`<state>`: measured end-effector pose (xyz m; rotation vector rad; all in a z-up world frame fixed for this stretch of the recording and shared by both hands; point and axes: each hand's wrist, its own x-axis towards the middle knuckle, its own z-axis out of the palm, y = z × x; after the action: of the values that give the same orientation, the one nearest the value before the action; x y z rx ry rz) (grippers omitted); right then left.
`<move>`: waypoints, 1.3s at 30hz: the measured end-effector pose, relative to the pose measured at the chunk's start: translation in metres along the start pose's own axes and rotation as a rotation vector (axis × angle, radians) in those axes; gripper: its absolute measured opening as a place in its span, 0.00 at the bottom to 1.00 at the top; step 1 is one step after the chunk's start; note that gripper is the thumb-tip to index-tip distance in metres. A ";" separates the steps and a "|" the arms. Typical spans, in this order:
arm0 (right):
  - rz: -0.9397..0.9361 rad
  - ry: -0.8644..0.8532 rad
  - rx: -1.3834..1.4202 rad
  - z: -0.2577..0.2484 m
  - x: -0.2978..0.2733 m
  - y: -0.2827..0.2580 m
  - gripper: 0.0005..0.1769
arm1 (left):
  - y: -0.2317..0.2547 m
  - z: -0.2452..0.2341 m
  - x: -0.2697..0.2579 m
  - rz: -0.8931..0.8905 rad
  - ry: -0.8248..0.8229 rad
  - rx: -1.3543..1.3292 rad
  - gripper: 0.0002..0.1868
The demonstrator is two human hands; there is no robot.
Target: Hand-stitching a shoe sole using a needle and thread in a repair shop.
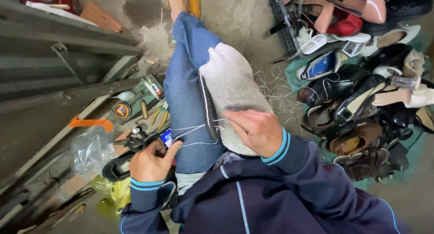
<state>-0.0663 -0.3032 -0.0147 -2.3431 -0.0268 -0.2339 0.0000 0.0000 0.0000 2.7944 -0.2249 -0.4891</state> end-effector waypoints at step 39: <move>0.155 0.028 0.151 -0.003 -0.014 -0.005 0.32 | 0.121 0.037 0.025 0.488 0.279 -0.467 0.02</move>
<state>-0.0807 -0.3013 -0.0120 -2.1790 0.1455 -0.1814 -0.0022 -0.1286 -0.0028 2.2100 -0.6181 -0.0228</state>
